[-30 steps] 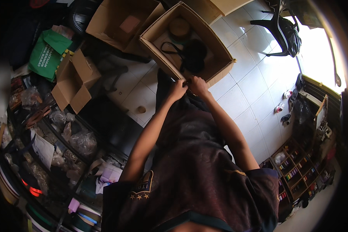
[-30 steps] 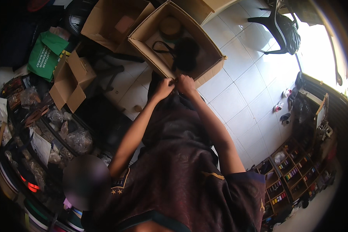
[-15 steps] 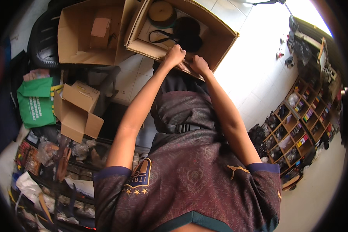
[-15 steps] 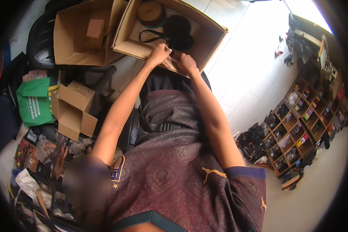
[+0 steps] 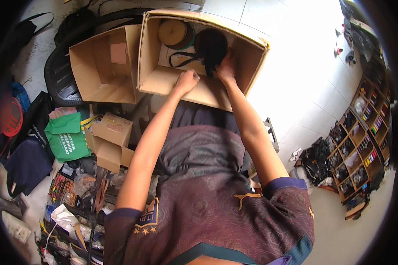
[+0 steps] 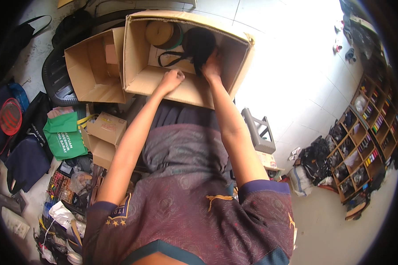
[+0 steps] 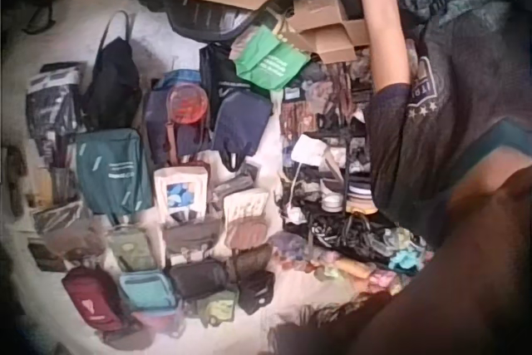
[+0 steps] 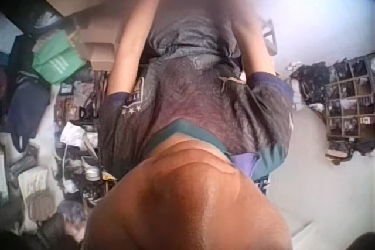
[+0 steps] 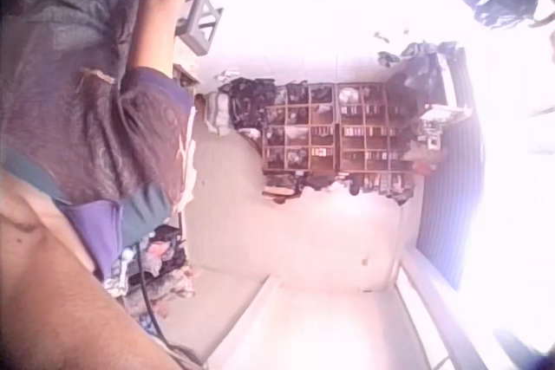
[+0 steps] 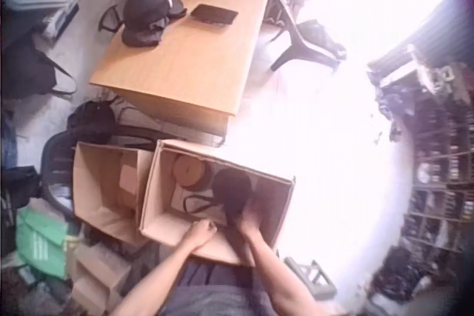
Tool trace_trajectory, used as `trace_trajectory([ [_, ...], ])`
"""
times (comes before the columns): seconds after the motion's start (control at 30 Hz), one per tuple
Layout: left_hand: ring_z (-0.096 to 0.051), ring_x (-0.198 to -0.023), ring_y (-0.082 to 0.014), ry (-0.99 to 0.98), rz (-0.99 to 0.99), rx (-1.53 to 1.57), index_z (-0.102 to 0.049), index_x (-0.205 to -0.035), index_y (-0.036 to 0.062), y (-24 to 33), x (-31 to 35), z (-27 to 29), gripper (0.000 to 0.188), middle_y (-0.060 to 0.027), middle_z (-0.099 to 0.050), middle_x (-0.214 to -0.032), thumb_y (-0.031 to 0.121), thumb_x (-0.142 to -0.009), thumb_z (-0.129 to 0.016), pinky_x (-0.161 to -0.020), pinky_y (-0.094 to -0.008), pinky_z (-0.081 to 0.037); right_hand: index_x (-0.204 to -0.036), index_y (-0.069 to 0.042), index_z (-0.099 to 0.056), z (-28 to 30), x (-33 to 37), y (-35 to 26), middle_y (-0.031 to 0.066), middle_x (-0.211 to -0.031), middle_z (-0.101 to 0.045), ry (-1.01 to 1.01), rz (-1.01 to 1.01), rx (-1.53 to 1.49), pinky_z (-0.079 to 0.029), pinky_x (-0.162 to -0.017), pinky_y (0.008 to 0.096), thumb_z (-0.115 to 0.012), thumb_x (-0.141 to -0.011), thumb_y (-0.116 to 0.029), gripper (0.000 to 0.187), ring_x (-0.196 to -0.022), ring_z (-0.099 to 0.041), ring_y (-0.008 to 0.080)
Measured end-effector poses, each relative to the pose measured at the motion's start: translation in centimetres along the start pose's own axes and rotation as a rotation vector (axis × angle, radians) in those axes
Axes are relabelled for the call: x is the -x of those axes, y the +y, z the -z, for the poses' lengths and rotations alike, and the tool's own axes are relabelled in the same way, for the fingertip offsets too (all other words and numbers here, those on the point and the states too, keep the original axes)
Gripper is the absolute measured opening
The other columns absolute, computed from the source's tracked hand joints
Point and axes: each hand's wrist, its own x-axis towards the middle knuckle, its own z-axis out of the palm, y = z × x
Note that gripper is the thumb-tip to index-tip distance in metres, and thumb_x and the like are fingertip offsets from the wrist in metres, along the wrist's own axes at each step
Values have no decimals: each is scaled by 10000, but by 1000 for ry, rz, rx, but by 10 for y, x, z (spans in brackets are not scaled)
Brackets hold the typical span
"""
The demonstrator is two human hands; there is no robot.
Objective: The person takes several rolls of tape from a storage shelf, places them into a cardboard box on the floor, and then returns some rolls back to the shelf.
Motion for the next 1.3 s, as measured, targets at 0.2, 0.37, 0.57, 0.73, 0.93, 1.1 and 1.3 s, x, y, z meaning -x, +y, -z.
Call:
trace_trajectory([
  [0.2,-668,-913,-348,6,82,36,-666,-964,6,-10,-9,-11,248,-203,-697,-896,233,-874,-620,-829,-424,-508,-1405,36,-314,-23,-23,26,283,-1359,-442,-160,43,31,-388,-1059,422,-842,-693,-218,922,-1267,-453,408],
  [0.37,-675,-841,-334,59,33,-74,-659,-925,8,8,-12,-15,207,-168,-698,-821,201,-874,-603,-793,-419,-511,-1267,40,-470,-42,-4,27,299,-1183,-579,-448,-166,-124,-477,-934,466,-785,-744,-177,648,-1118,-572,423],
  [0.57,-654,-892,-372,523,-298,-275,-648,-968,-1,20,-5,-9,224,-188,-681,-873,79,-766,-703,-836,-466,-500,-1101,-9,-594,-8,31,5,269,-864,-658,-143,232,-52,-525,-739,485,-760,-739,-159,425,-841,-650,428],
  [0.73,-660,-884,-363,332,-535,-29,-657,-1005,-1,28,9,14,410,-143,-691,-900,66,-635,-820,-825,-425,-523,-1089,-36,-627,74,46,-15,211,-917,-677,-244,419,-237,-513,-771,448,-768,-749,-168,390,-883,-652,400],
  [0.93,-653,-871,-120,-6,-324,753,-661,-1067,-38,35,17,29,445,-107,-710,-974,159,-717,-853,-777,-275,-531,-1170,16,-620,114,60,-20,125,-1062,-690,-255,157,-793,-500,-885,287,-715,-875,-182,367,-1012,-640,172],
  [1.1,-648,-899,-120,-12,-257,813,-632,-1115,-68,35,16,28,413,-112,-697,-1009,165,-811,-784,-781,-245,-521,-1191,56,-612,100,58,-11,147,-1084,-685,-156,131,-810,-478,-913,293,-698,-894,-229,420,-1016,-639,197],
  [1.3,-641,-879,-114,102,-184,793,-634,-1106,-83,19,9,18,450,-102,-700,-1001,248,-832,-769,-796,-248,-504,-1183,81,-604,78,71,-22,172,-1092,-675,-108,-146,-879,-477,-907,294,-717,-876,-257,471,-1014,-637,208],
])
